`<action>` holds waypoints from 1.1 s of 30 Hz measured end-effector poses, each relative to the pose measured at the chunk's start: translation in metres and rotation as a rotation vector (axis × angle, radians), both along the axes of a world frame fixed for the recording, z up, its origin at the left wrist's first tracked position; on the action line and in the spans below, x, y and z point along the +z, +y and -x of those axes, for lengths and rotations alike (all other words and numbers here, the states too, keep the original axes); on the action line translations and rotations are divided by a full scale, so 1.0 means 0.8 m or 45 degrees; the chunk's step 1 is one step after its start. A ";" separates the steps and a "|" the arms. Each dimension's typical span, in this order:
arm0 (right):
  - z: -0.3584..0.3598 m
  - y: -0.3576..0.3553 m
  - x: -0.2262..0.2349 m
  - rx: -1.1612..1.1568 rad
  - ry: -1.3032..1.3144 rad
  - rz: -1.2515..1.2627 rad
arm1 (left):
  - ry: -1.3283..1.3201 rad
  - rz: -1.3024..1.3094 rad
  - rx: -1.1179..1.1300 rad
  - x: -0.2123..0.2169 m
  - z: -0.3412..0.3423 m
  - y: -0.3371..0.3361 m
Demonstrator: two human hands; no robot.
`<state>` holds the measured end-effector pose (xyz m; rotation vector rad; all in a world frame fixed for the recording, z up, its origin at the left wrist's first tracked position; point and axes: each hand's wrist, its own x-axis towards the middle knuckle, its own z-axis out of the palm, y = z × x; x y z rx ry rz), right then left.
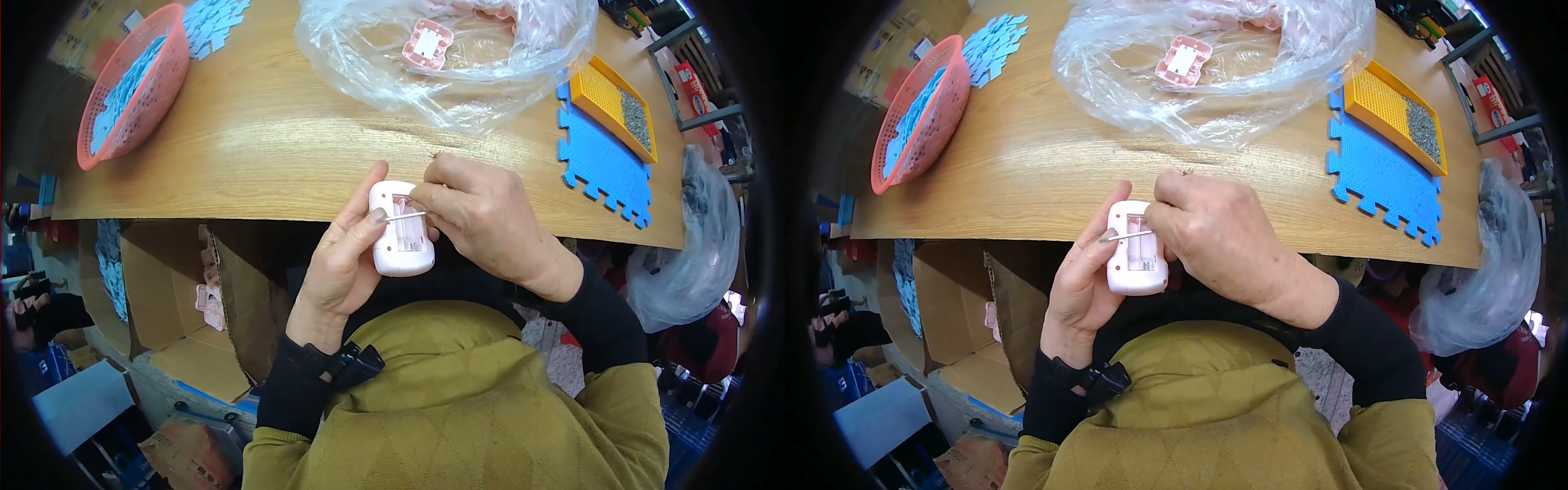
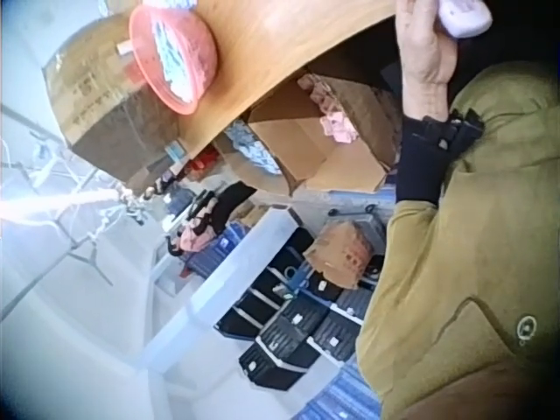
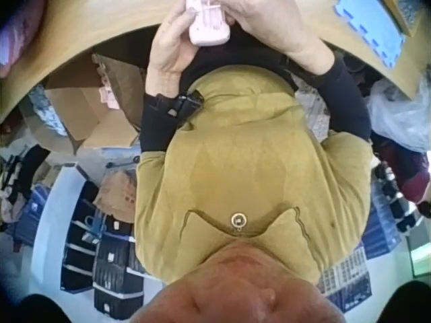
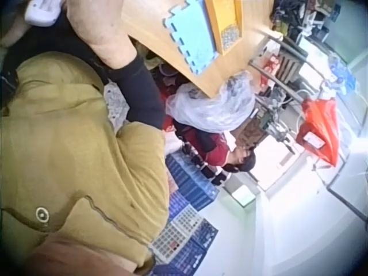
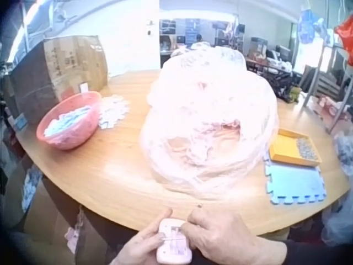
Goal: The recorder is assembling small pink plastic toy parts using a metal tool.
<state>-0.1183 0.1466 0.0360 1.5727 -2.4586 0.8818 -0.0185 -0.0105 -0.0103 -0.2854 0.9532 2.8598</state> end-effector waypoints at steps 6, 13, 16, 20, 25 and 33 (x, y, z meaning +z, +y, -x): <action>0.002 0.008 -0.007 -0.008 -0.135 0.125 | 0.033 -0.003 0.007 -0.001 0.001 -0.005; 0.013 -0.003 0.005 -0.166 -0.806 0.057 | 0.060 0.078 0.001 0.004 0.001 -0.001; 0.015 -0.007 0.001 -0.109 -0.678 0.092 | 0.117 0.175 -0.014 0.004 0.000 0.000; 0.018 -0.007 -0.008 -0.012 -0.537 0.023 | 0.153 0.291 0.015 0.006 0.001 0.005; 0.014 -0.011 -0.005 0.012 -0.508 0.068 | 0.109 0.205 0.026 0.008 -0.004 0.009; 0.010 -0.017 -0.004 -0.045 -0.464 0.063 | -0.097 0.048 0.067 -0.005 -0.011 0.015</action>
